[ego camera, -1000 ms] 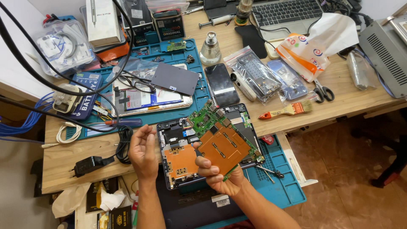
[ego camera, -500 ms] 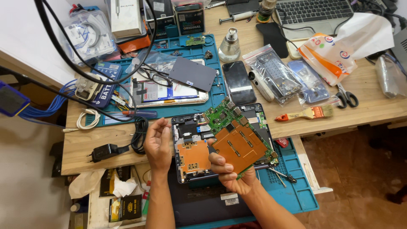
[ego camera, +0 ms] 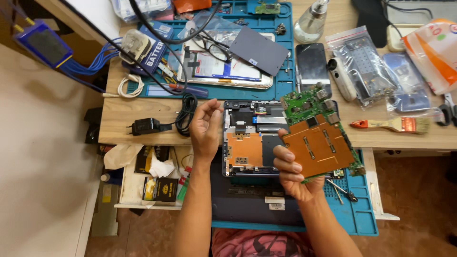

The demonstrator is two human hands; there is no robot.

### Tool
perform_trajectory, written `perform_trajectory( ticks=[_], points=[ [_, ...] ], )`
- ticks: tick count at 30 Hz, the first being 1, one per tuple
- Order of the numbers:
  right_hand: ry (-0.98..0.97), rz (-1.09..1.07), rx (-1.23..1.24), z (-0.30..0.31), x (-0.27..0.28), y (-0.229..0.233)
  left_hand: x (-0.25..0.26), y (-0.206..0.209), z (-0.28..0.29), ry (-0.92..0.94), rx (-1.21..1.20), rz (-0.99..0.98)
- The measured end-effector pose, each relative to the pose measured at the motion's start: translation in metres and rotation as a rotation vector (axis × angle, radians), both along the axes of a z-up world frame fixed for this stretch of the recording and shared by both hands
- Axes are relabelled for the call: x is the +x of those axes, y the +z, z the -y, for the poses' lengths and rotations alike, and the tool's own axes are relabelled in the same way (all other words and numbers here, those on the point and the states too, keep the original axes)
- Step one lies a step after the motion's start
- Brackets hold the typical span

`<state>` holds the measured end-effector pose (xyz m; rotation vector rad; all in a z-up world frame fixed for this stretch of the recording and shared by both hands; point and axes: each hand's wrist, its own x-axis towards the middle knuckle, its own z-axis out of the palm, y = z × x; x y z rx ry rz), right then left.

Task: The person handles a laptop motherboard, aligns it over the chassis, and repeatedly inserts and removes it while adjusting ribbon cables and connectors. The person also flips the board to inspect both sides and manipulates small components on the circuit board.

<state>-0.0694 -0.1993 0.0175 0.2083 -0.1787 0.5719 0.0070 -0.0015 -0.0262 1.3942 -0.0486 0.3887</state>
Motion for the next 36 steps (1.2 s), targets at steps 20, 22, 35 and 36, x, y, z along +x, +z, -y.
perform_trajectory(
  ticks=[20,22,35,36],
  points=[
    [-0.233,0.008,-0.407,0.013,-0.001,-0.014,-0.059,0.057,0.006,-0.109,-0.056,-0.045],
    [-0.255,0.012,-0.515,0.009,-0.004,-0.011,-0.062,0.064,0.007,-0.122,-0.042,-0.047],
    [-0.473,0.122,-1.404,-0.004,-0.021,-0.009,-0.070,0.052,0.007,-0.403,-0.061,-0.466],
    [-0.486,0.108,-1.372,-0.004,-0.021,-0.011,-0.070,0.048,0.007,-0.361,-0.081,-0.456]
  ],
)
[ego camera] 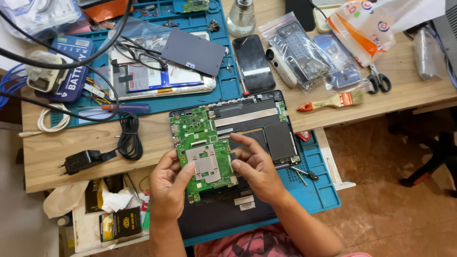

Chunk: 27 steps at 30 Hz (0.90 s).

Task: The person handles a laptop motherboard, aligns it over the chassis, and repeatedly inserts and removes it while adjusting ribbon cables and connectors. The person also flips the board to inspect both sides and manipulates small components on the circuit board.

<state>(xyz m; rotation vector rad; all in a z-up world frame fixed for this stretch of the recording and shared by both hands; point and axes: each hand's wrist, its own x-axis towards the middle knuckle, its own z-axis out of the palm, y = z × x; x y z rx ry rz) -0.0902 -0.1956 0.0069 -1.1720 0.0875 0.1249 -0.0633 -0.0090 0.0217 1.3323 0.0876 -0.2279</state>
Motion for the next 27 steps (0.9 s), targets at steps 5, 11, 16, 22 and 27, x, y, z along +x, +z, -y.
perform_trajectory(
  ticks=[5,11,16,22,27],
  points=[
    [-0.010,-0.016,-0.007,0.003,-0.005,-0.010,0.000,-0.005,0.002,0.052,-0.067,-0.007],
    [-0.016,0.000,-0.020,0.002,-0.006,-0.005,0.001,-0.004,0.005,0.038,-0.043,-0.011],
    [0.005,0.016,-0.033,0.001,-0.006,-0.004,-0.001,-0.001,0.006,0.002,-0.012,-0.069],
    [0.039,0.030,-0.079,0.001,-0.007,-0.001,-0.003,-0.004,0.003,0.047,-0.025,-0.032],
    [0.061,0.021,-0.135,0.002,-0.010,-0.004,-0.002,-0.004,0.004,0.080,0.047,-0.052]
  ],
)
